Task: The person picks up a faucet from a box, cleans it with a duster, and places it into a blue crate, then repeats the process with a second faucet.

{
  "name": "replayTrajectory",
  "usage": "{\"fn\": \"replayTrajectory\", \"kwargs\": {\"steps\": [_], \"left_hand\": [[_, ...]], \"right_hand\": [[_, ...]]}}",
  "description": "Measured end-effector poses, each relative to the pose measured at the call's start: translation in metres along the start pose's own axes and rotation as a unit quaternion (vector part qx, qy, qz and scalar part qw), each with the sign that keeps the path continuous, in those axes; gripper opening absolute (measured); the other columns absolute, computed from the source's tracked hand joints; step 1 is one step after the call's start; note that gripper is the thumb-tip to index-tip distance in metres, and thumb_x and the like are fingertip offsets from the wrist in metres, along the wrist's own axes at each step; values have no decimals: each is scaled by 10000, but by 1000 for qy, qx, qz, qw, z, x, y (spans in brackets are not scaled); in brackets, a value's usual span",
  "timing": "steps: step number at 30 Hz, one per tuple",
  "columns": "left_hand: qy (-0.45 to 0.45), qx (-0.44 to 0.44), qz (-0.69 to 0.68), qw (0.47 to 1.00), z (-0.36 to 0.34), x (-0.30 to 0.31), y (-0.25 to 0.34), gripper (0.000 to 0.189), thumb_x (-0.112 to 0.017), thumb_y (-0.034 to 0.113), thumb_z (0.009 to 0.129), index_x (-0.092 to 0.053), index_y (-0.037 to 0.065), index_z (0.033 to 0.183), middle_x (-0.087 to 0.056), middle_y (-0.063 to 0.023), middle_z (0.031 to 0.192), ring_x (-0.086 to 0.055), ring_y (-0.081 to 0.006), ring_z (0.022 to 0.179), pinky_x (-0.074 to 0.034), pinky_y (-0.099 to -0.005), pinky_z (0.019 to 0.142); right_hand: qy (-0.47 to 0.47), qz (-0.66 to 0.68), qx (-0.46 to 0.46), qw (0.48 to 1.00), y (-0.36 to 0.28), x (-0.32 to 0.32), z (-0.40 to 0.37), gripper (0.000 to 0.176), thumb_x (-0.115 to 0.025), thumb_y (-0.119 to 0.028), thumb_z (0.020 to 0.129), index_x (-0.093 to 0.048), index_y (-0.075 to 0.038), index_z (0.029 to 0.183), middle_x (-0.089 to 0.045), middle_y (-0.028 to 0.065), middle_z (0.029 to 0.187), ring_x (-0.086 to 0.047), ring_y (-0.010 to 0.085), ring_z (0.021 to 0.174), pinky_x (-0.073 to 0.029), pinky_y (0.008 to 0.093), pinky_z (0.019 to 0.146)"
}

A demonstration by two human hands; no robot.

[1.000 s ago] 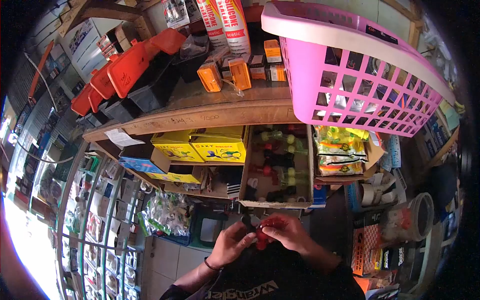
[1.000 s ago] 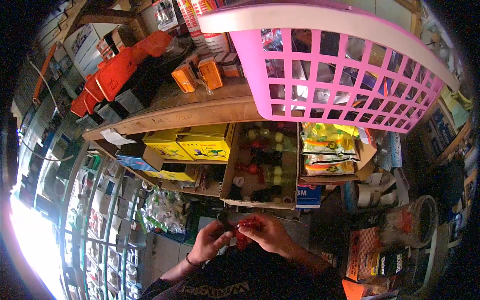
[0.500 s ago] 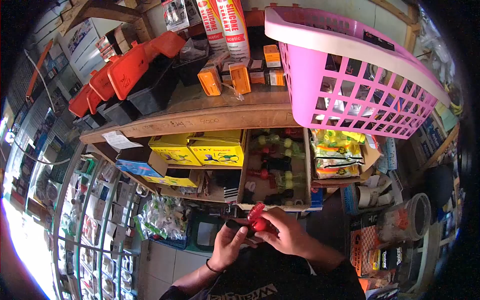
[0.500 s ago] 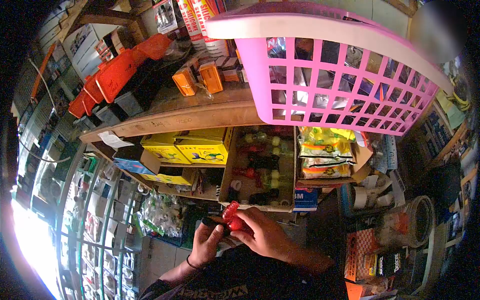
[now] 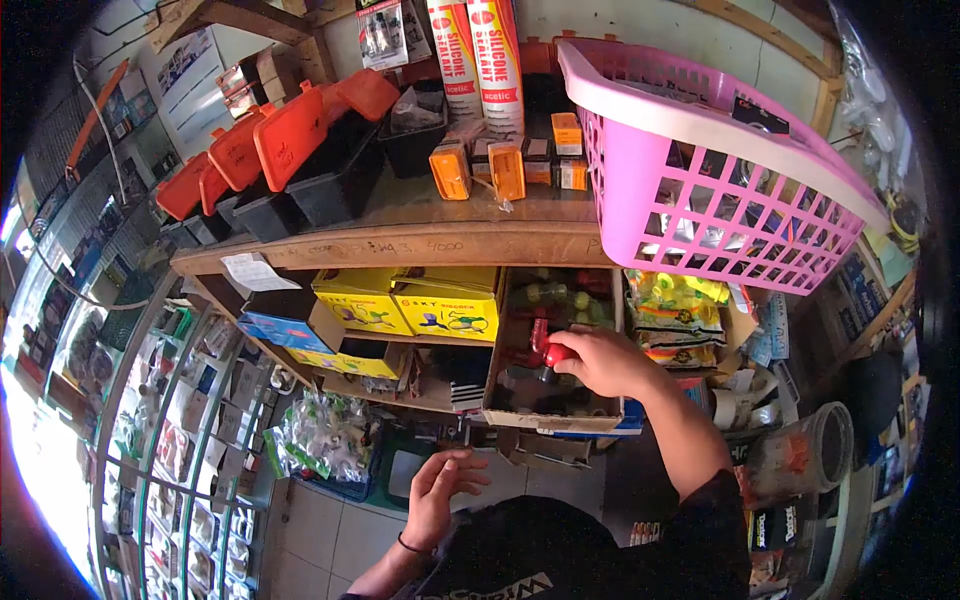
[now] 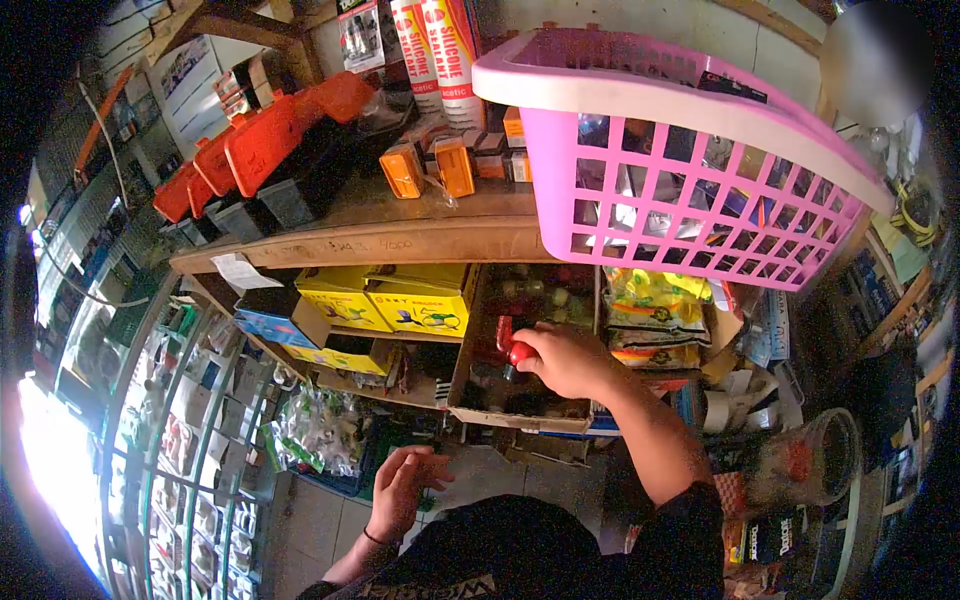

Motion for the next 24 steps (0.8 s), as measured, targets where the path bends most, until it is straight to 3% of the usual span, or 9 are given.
{"fn": "replayTrajectory", "kwargs": {"steps": [6, 10, 12, 14, 20, 24], "left_hand": [[54, -16, 69, 996, -5, 5, -7, 301, -434, 168, 891, -396, -2, 1137, -552, -120, 1054, -565, -157, 861, -457, -257, 695], [17, 2, 93, 995, 0, 1, -28, 342, -450, 175, 885, -375, 12, 1177, -529, -89, 1098, -544, -138, 891, -446, -247, 710], [11, 13, 104, 994, 2, -1, -36, 356, -451, 178, 885, -371, 22, 1194, -522, -81, 1110, -539, -135, 903, -443, -246, 715], [-27, 24, 129, 991, 4, -9, -42, 366, -441, 203, 894, -361, 32, 1208, -506, -98, 1141, -539, -181, 950, -455, -286, 729], [-38, 18, 139, 989, 8, -15, -40, 404, -462, 204, 884, -344, 36, 1232, -491, -96, 1164, -526, -172, 960, -448, -282, 751], [-28, 10, 144, 989, 12, -15, -42, 449, -478, 206, 877, -318, 56, 1268, -428, -94, 1236, -504, -169, 999, -445, -284, 763]], "right_hand": [[-85, -50, -5, 995, 15, -26, 28, 287, -592, -231, 772, -547, -64, 1002, -577, 123, 948, -544, 285, 899, -424, 375, 755], [-97, -78, 18, 992, 16, -38, 36, 277, -620, -209, 750, -552, -53, 969, -584, 140, 909, -548, 297, 881, -423, 378, 745], [-166, -78, -8, 983, 15, -48, 37, 346, -630, -209, 730, -552, -56, 1031, -571, 154, 978, -524, 314, 941, -417, 371, 790], [-151, -82, -4, 985, 13, -49, 39, 346, -639, -195, 723, -557, -50, 1025, -578, 168, 965, -533, 321, 921, -422, 377, 780], [-138, -63, -8, 988, 6, -46, 37, 333, -622, -171, 735, -548, -42, 1033, -585, 191, 922, -549, 337, 879, -430, 391, 757], [-107, -70, 9, 992, 3, -46, 36, 320, -601, -143, 751, -538, -35, 1046, -569, 193, 973, -531, 344, 926, -425, 394, 787]]}}
Point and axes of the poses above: each hand's wrist, its own z-axis towards the middle knuckle, its own x-axis out of the back of the hand, y = z × x, the point moved 8 cm from there along z, towards the middle knuckle
